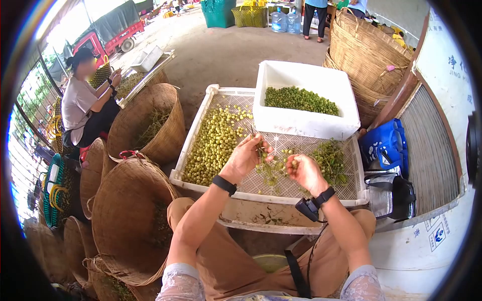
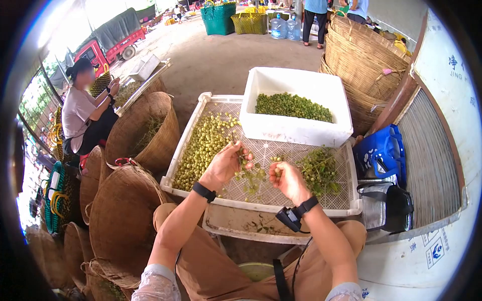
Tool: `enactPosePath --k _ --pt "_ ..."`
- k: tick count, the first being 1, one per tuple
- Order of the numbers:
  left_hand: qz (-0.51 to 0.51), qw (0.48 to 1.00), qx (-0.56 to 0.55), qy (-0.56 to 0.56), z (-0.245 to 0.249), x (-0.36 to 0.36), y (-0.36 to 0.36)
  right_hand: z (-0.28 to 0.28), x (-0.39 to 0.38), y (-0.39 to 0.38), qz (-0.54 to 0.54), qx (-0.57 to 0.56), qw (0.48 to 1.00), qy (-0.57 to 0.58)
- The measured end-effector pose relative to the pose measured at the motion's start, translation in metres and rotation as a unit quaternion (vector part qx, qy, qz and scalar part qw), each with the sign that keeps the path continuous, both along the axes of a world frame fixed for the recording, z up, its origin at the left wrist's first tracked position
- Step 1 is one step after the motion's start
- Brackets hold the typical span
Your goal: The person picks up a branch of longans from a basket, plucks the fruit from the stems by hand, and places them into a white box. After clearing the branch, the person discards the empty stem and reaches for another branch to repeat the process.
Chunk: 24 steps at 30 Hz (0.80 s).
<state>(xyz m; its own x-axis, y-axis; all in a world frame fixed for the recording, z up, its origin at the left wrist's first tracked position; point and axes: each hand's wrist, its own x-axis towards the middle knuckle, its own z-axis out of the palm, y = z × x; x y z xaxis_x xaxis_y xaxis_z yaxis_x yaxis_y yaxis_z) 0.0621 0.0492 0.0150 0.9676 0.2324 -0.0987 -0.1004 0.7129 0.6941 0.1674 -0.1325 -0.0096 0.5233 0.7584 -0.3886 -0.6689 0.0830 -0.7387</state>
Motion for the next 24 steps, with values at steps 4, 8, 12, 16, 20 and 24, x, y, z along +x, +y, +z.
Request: enactPosePath --k 4,8,12,16,20,24 --pt "0.01 1.0 -0.022 -0.013 0.005 0.005 -0.004 0.016 -0.018 0.001 0.031 -0.045 0.998 -0.029" --pt "0.016 0.999 -0.028 -0.028 0.004 0.006 -0.01 0.021 -0.025 0.002 0.037 -0.052 0.994 -0.091" --pt "0.029 0.999 -0.021 -0.037 0.002 0.0 -0.012 0.021 -0.029 -0.005 0.012 -0.009 0.996 -0.083" --pt "0.0 0.998 -0.032 -0.049 0.002 -0.011 -0.015 0.003 -0.033 -0.008 -0.04 -0.041 0.987 -0.153" --pt "0.019 0.998 -0.028 -0.055 0.008 -0.019 -0.01 -0.011 -0.029 -0.021 -0.058 -0.011 0.994 -0.091" --pt "0.044 0.998 -0.013 -0.048 0.009 -0.021 -0.006 -0.012 -0.044 -0.027 0.077 0.077 0.988 0.109"
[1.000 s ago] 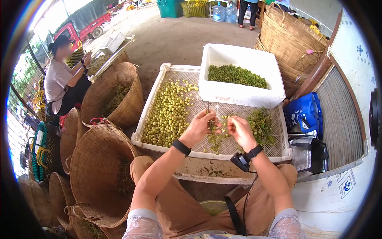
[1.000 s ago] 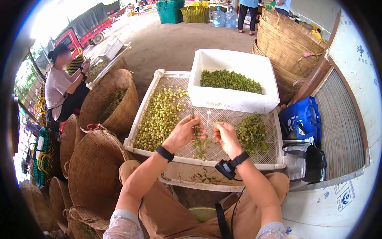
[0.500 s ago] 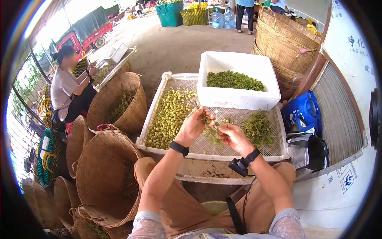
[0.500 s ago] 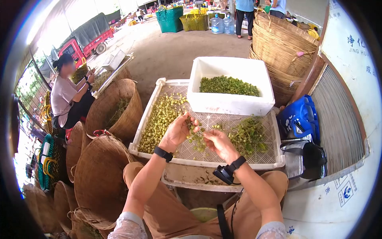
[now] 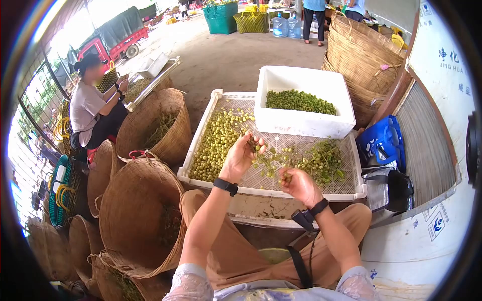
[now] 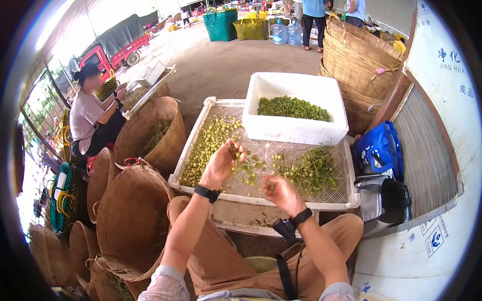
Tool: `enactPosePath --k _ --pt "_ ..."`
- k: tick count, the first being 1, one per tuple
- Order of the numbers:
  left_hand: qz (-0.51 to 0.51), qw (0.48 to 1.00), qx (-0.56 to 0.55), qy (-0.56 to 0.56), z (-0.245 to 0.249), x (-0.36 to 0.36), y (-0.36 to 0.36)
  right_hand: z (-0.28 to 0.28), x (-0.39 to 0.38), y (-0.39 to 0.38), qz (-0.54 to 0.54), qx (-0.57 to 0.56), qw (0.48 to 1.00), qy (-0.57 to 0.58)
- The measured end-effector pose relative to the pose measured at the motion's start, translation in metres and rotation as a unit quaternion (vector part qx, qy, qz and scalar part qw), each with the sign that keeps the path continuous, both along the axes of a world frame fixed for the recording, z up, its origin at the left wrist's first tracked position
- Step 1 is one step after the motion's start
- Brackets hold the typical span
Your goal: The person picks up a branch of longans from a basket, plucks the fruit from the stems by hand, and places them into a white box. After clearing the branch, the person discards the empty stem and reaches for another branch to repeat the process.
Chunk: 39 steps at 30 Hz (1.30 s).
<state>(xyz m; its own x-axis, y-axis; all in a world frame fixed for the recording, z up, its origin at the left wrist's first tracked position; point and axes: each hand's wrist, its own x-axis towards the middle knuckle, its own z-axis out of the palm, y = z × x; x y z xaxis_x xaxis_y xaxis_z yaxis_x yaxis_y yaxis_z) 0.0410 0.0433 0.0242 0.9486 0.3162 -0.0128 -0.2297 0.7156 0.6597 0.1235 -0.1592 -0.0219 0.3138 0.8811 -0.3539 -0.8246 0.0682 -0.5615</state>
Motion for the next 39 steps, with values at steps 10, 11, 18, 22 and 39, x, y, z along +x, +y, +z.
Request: enactPosePath --k 10,11,18,22,39 --pt "0.028 0.998 -0.044 -0.035 -0.008 0.007 0.006 0.015 -0.025 0.021 0.065 0.067 0.991 0.096" --pt "0.029 0.998 -0.046 -0.036 -0.008 0.008 0.005 0.013 -0.023 0.023 0.066 0.066 0.991 0.095" --pt "0.053 0.997 -0.041 -0.041 -0.014 0.01 0.025 0.008 -0.013 0.04 -0.018 0.034 0.998 0.04" --pt "0.064 0.995 -0.052 -0.049 -0.025 0.012 0.038 -0.014 0.0 0.043 -0.041 -0.013 0.999 -0.029" --pt "0.139 0.978 -0.151 -0.033 -0.052 0.03 0.057 -0.009 0.001 0.084 -0.01 0.061 0.996 0.061"
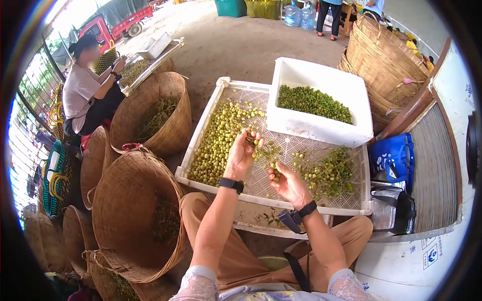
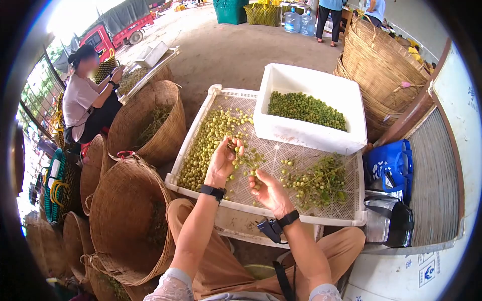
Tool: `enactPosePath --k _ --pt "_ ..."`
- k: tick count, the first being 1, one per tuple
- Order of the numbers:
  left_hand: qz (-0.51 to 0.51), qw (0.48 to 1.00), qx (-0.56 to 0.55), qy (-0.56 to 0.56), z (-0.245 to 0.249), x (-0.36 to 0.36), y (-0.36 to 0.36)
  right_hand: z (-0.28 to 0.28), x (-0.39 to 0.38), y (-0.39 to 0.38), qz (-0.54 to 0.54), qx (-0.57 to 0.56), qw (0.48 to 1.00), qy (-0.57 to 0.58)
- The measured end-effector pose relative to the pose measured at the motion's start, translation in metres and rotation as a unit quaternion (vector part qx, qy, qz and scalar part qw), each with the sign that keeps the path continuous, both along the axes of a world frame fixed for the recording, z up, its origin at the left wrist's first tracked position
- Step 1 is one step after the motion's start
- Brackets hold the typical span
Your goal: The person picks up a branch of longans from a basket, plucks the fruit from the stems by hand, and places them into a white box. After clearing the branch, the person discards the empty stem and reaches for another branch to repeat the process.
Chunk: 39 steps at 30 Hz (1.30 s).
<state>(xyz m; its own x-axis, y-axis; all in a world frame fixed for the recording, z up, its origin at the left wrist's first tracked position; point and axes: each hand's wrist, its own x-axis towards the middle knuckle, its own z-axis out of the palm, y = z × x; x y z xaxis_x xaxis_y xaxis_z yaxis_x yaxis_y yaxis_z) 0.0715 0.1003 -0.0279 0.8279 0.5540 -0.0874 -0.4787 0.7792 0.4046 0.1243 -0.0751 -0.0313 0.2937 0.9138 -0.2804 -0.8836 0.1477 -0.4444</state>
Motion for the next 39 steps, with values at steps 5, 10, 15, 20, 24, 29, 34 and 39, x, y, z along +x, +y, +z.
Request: enactPosePath --k 5,10,15,20,24,29,34,39 --pt "-0.002 1.0 -0.009 0.007 -0.003 0.002 0.001 0.002 0.001 -0.005 -0.014 -0.013 1.0 -0.014" --pt "-0.02 0.999 -0.014 0.022 -0.005 0.004 -0.001 -0.005 0.003 -0.011 -0.017 0.01 0.999 0.029" --pt "-0.016 0.999 -0.026 0.045 0.001 0.006 -0.007 -0.004 0.002 -0.02 -0.013 0.021 0.998 0.056" --pt "0.008 0.999 0.044 -0.028 -0.004 0.0 0.014 0.004 0.002 -0.038 -0.03 0.06 0.993 0.098" --pt "0.008 1.0 0.007 -0.023 0.006 -0.005 0.014 0.006 0.008 -0.042 -0.047 0.048 0.992 0.107" --pt "0.015 1.0 0.011 -0.015 0.011 -0.013 0.012 0.003 0.017 -0.045 -0.047 0.087 0.989 0.109" --pt "0.024 1.0 0.004 -0.017 0.012 -0.019 0.014 0.01 0.019 -0.047 -0.051 0.059 0.992 0.101" --pt "0.05 0.999 -0.01 0.009 0.023 -0.029 0.015 0.012 0.021 -0.045 -0.044 0.043 0.994 0.088"
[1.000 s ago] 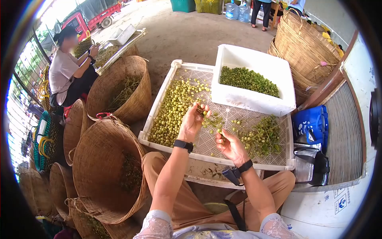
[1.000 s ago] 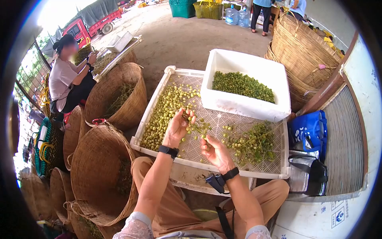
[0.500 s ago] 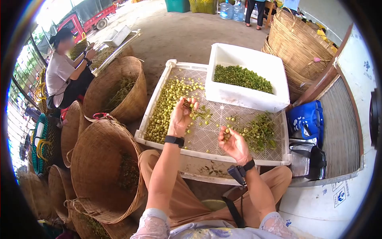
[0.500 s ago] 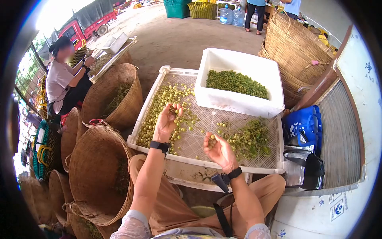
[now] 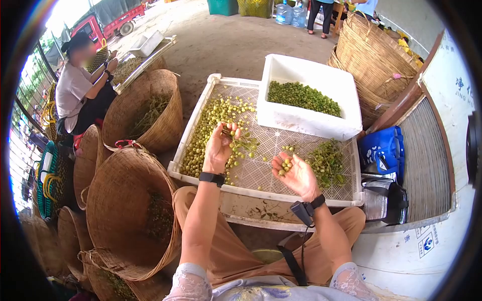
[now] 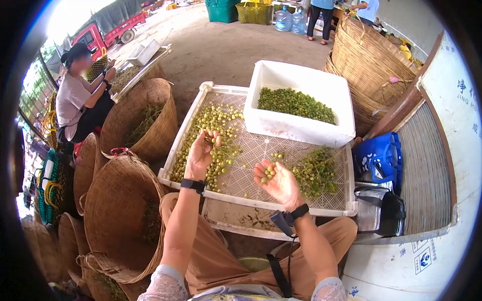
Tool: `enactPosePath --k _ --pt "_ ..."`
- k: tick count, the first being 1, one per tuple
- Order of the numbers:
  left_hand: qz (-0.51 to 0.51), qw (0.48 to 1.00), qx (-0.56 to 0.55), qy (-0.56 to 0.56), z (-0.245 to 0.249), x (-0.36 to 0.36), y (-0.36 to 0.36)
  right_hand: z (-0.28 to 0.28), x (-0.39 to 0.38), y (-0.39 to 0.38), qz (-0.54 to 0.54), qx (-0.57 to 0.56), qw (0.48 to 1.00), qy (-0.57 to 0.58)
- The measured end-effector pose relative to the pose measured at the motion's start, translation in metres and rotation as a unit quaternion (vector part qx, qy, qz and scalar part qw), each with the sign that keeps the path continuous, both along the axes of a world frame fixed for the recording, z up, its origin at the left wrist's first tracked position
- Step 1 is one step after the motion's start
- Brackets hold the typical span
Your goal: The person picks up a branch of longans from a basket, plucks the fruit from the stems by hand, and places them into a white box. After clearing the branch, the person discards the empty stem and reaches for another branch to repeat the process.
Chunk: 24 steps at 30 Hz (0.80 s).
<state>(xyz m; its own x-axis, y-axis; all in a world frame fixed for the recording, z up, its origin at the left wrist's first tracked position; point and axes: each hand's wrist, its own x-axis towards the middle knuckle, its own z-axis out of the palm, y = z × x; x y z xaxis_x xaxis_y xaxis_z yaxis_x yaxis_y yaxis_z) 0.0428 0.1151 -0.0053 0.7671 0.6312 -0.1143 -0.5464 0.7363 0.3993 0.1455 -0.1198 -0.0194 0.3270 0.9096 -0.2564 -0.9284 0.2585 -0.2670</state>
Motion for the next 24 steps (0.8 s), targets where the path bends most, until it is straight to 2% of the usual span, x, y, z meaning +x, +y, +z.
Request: enactPosePath --k 6,7,9,11,12,13,15,16,18,19,21,22,23,24 --pt "0.031 0.999 0.036 0.0 0.004 -0.016 0.021 -0.011 0.01 0.028 0.041 -0.028 0.998 -0.03" --pt "0.036 0.999 0.004 -0.014 0.011 -0.02 0.021 -0.018 0.014 0.04 0.062 -0.025 0.997 -0.031" --pt "0.033 0.998 0.016 -0.05 0.015 -0.028 0.027 -0.018 0.015 0.071 0.094 -0.016 0.995 -0.033" --pt "0.051 0.997 0.036 -0.048 0.017 -0.032 0.032 0.009 0.003 0.117 0.07 -0.133 0.98 -0.13" --pt "0.055 0.997 0.023 -0.042 0.019 -0.033 0.032 0.027 -0.01 0.134 0.066 -0.217 0.95 -0.215" --pt "0.057 0.998 0.009 -0.034 0.02 -0.035 0.032 0.024 -0.011 0.14 0.068 -0.212 0.951 -0.216" --pt "0.015 0.997 0.047 -0.057 0.013 -0.037 0.037 0.008 -0.008 0.157 0.072 -0.206 0.872 -0.438" --pt "0.017 0.997 0.057 -0.05 0.018 -0.039 0.032 0.002 -0.005 0.158 0.06 -0.154 0.872 -0.46" --pt "0.019 0.999 0.038 -0.006 0.027 -0.04 0.018 0.004 0.008 0.149 0.042 -0.179 0.853 -0.489" --pt "-0.02 0.995 0.092 -0.02 0.022 -0.04 0.018 0.017 0.007 0.142 0.021 -0.205 0.832 -0.514" --pt "-0.08 0.99 0.106 -0.041 0.013 -0.03 0.009 0.042 0.007 0.13 -0.005 -0.183 0.831 -0.526" --pt "-0.121 0.983 0.137 0.009 0.012 -0.028 0.005 0.051 0.007 0.126 0.007 -0.161 0.819 -0.551" --pt "-0.134 0.984 0.114 -0.021 0.011 -0.022 -0.004 0.055 0.008 0.122 0.018 -0.14 0.806 -0.575" --pt "-0.159 0.98 0.118 -0.012 0.012 -0.017 -0.01 0.055 0.012 0.12 0.063 -0.085 0.825 -0.555"
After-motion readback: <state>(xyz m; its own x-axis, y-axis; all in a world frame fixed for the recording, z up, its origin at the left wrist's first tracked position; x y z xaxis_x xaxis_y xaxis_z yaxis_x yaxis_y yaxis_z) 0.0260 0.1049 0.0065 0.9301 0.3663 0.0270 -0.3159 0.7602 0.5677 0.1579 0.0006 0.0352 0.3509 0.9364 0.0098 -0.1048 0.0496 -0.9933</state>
